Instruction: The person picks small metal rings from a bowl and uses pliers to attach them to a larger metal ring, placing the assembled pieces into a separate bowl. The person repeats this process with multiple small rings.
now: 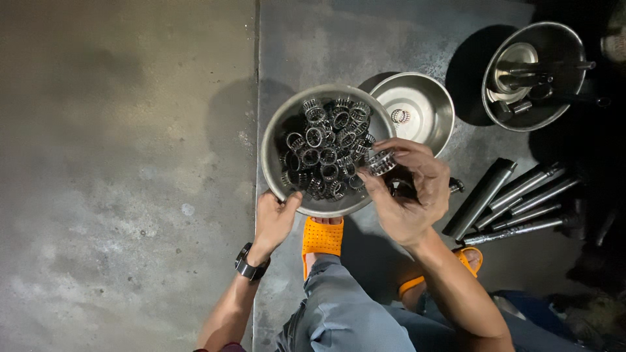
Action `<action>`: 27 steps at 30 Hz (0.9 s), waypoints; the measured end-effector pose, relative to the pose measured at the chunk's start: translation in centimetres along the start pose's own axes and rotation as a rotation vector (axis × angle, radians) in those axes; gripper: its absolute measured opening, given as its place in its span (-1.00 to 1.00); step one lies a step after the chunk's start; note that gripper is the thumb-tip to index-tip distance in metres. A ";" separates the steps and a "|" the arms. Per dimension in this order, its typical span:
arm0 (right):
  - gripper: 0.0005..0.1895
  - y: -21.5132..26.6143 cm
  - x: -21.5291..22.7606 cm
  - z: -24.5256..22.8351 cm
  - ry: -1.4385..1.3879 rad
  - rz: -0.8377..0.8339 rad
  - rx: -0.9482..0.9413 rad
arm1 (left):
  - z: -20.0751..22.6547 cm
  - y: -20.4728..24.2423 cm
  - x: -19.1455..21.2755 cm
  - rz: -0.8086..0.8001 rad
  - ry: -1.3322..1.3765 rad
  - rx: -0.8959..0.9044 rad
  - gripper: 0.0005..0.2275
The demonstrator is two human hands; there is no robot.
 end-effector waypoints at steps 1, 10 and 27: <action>-0.65 0.0 0.0 0.0 -0.012 0.006 -0.017 | 0.0 0.0 0.0 -0.001 0.001 -0.003 -0.83; -0.65 0.8 -0.3 1.1 -0.108 0.091 -0.124 | -0.2 0.0 -0.1 -0.008 0.001 -0.025 -0.83; -0.62 1.4 2.1 3.8 -0.179 0.390 -0.515 | -0.2 -0.1 0.3 -0.011 -0.040 -0.028 -0.82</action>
Point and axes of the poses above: each hand's wrist, its own y-axis away from the middle knuckle, its own x-axis out of the back of the hand, z = x × y, the point moved 4 cm from there along -y, towards the middle knuckle, and after that the axes turned 15 degrees about x, right-handed, at the moved point
